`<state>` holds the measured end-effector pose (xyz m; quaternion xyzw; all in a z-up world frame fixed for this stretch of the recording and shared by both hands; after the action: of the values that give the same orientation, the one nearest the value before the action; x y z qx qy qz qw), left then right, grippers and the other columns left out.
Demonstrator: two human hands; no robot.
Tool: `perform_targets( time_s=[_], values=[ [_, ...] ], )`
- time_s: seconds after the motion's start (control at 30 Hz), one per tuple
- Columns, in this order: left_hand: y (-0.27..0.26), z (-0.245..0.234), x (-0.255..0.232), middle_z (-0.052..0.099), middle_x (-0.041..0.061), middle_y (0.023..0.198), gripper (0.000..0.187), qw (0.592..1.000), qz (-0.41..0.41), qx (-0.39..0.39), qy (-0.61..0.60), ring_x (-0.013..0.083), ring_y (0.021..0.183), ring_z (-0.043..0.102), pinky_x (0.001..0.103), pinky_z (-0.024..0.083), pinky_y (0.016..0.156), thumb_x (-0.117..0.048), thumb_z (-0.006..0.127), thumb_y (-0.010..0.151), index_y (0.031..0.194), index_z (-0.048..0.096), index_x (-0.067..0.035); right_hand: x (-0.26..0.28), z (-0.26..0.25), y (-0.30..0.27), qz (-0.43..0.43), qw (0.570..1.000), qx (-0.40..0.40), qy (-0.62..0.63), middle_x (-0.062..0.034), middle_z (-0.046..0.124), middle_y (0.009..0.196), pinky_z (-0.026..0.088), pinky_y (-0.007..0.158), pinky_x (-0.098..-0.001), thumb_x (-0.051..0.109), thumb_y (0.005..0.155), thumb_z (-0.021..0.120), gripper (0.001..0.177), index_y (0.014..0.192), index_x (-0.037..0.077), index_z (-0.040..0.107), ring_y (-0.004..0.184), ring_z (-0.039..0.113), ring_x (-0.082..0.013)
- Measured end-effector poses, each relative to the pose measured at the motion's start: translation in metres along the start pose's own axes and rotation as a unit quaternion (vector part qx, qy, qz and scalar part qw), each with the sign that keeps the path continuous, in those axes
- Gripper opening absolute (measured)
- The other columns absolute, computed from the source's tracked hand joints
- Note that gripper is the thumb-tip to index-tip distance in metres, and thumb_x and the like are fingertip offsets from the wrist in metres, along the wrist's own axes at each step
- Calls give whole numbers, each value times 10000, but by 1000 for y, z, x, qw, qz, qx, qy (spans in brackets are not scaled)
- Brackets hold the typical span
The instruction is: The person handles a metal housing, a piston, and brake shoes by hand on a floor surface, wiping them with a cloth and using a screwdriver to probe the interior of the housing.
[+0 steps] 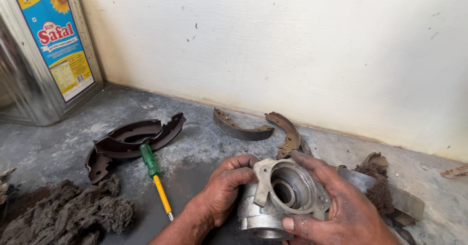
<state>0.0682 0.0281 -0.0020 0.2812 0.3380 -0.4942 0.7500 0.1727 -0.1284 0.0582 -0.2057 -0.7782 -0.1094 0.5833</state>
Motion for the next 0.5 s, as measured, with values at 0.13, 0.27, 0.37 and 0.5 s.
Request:
perform_targets(
  time_s=[0.13, 0.27, 0.37, 0.5],
  values=[
    [-1, 1, -3, 698, 73, 818, 112, 1000, -7, -9, -22, 155, 723, 665, 314, 577, 711, -111, 630, 845, 892, 678, -21, 10, 3, 0, -15, 998, -5, -64, -275, 489, 1486, 359, 1131, -570, 181, 708, 920, 1010, 1568, 93, 397, 1405, 446, -414],
    [-1, 0, -2, 697, 66, 816, 102, 1000, -12, -25, -6, 145, 722, 663, 306, 573, 700, -101, 639, 839, 896, 681, -28, 8, 8, -1, -10, 999, 31, 23, -309, 505, 1481, 368, 1111, -591, 189, 727, 936, 1054, 1596, 106, 345, 1391, 489, -440],
    [-1, 1, -2, 690, 55, 815, 95, 1000, 6, -10, 0, 133, 724, 651, 290, 559, 692, -111, 654, 857, 894, 675, -26, 0, 5, -3, -2, 1000, 13, 20, -288, 432, 1528, 464, 1046, -653, 303, 701, 963, 1176, 1649, 122, 290, 1385, 499, -467],
    [1, -1, 0, 689, 48, 811, 90, 1000, 16, 6, 14, 127, 708, 635, 281, 545, 675, -112, 672, 860, 887, 673, -26, 6, -8, -3, -129, 980, -10, -150, -327, 354, 1637, 220, 1127, -630, 596, 700, 866, 1317, 1704, 107, 167, 1465, 306, -463]
  ],
)
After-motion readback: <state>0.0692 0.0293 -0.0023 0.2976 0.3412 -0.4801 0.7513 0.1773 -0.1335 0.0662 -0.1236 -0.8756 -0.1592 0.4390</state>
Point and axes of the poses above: each hand's wrist, its own y-axis towards the middle knuckle, its own z-axis out of the palm, x = y × z, the point moved 7 cm from there along y, towards the middle knuckle
